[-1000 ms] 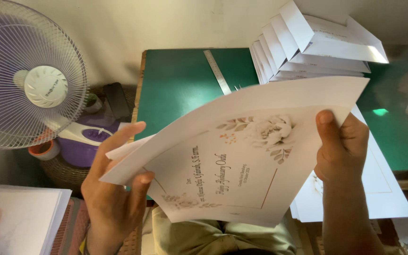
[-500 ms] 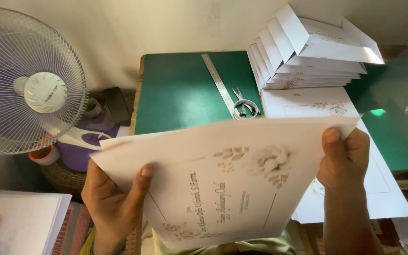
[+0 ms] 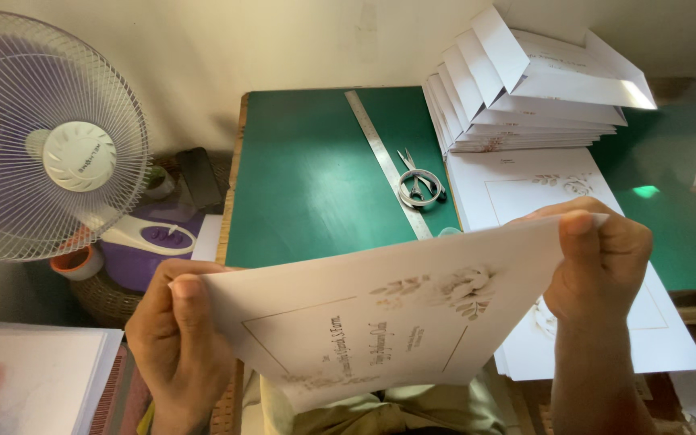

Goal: The person folds printed invitation cards, measures them with a ruler, applies adhesive tape to the edges, and stacks the finished cards. They handle multiple cards, using scissors to cut tape and a ruler to align folds.

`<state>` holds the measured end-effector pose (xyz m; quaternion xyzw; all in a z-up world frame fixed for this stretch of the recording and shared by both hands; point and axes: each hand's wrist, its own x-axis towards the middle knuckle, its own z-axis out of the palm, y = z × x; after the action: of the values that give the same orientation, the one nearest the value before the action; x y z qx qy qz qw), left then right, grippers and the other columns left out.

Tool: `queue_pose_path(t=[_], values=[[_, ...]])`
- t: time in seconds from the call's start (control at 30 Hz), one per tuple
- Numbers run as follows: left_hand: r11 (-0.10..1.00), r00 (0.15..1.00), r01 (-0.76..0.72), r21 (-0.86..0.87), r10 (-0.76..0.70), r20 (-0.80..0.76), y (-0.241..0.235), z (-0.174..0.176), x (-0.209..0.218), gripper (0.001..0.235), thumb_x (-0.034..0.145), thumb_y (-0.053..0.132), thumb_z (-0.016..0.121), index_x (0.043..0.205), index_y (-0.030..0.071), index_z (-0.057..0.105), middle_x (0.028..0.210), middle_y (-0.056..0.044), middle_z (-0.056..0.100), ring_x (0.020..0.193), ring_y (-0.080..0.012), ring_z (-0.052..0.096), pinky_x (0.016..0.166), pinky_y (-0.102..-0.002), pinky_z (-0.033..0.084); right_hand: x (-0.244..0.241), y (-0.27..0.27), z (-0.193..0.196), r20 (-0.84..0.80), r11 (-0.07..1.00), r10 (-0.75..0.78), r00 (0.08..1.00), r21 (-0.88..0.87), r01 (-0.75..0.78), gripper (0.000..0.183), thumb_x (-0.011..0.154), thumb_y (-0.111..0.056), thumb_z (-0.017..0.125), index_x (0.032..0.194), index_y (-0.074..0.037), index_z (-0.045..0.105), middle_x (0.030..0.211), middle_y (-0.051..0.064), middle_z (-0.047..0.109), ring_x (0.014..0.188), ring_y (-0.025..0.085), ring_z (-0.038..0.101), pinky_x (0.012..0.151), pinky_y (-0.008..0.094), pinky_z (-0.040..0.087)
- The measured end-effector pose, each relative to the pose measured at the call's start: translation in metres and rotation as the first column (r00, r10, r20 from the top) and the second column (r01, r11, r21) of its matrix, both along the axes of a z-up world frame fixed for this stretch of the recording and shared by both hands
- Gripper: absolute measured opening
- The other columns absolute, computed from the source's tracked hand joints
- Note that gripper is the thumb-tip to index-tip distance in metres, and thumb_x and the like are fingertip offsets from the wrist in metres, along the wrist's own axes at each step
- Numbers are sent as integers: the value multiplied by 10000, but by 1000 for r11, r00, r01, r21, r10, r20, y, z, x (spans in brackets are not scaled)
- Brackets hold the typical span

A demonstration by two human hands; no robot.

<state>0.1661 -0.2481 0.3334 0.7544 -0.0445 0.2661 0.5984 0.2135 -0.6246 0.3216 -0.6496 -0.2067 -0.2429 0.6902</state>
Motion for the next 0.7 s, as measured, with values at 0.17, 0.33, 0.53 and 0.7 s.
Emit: queue_pose_path(t=[0.17, 0.33, 0.53, 0.7], values=[[998, 1000, 15, -63, -15, 6, -5, 9, 2, 378, 1135, 307, 479, 1037, -18, 645, 874, -81, 719, 755, -69, 612, 703, -211, 501, -7, -4, 4, -81, 999, 45, 996, 24, -43, 374, 1155, -271, 647, 991, 62, 693, 833, 116, 710, 674, 98, 624, 608, 230, 507], [989, 991, 124, -81, -120, 53, -11, 24, 7, 357, 1081, 336, 453, 1094, -3, 565, 969, -66, 732, 844, -67, 681, 757, -204, 558, -10, -3, -1, -105, 997, 53, 993, 62, -47, 371, 1138, -281, 647, 984, 53, 696, 844, 106, 712, 685, 91, 615, 627, 227, 502], [992, 997, 49, -112, -56, -52, 0, 3, 17, 335, 1136, 257, 497, 993, -9, 642, 811, 1, 626, 726, -24, 520, 647, -190, 422, -7, 1, -7, -126, 995, 4, 992, 100, 8, 393, 1147, -276, 664, 923, 47, 685, 766, 87, 680, 617, 68, 572, 561, 213, 467], [988, 994, 38, -148, -53, -99, 3, -9, 19, 371, 1165, 236, 474, 950, -8, 653, 737, 44, 565, 672, -1, 437, 605, -183, 363, -12, 9, 2, -106, 993, -105, 989, -71, 98, 362, 1132, -319, 617, 1016, 16, 687, 815, 63, 695, 668, 56, 589, 645, 209, 474]])
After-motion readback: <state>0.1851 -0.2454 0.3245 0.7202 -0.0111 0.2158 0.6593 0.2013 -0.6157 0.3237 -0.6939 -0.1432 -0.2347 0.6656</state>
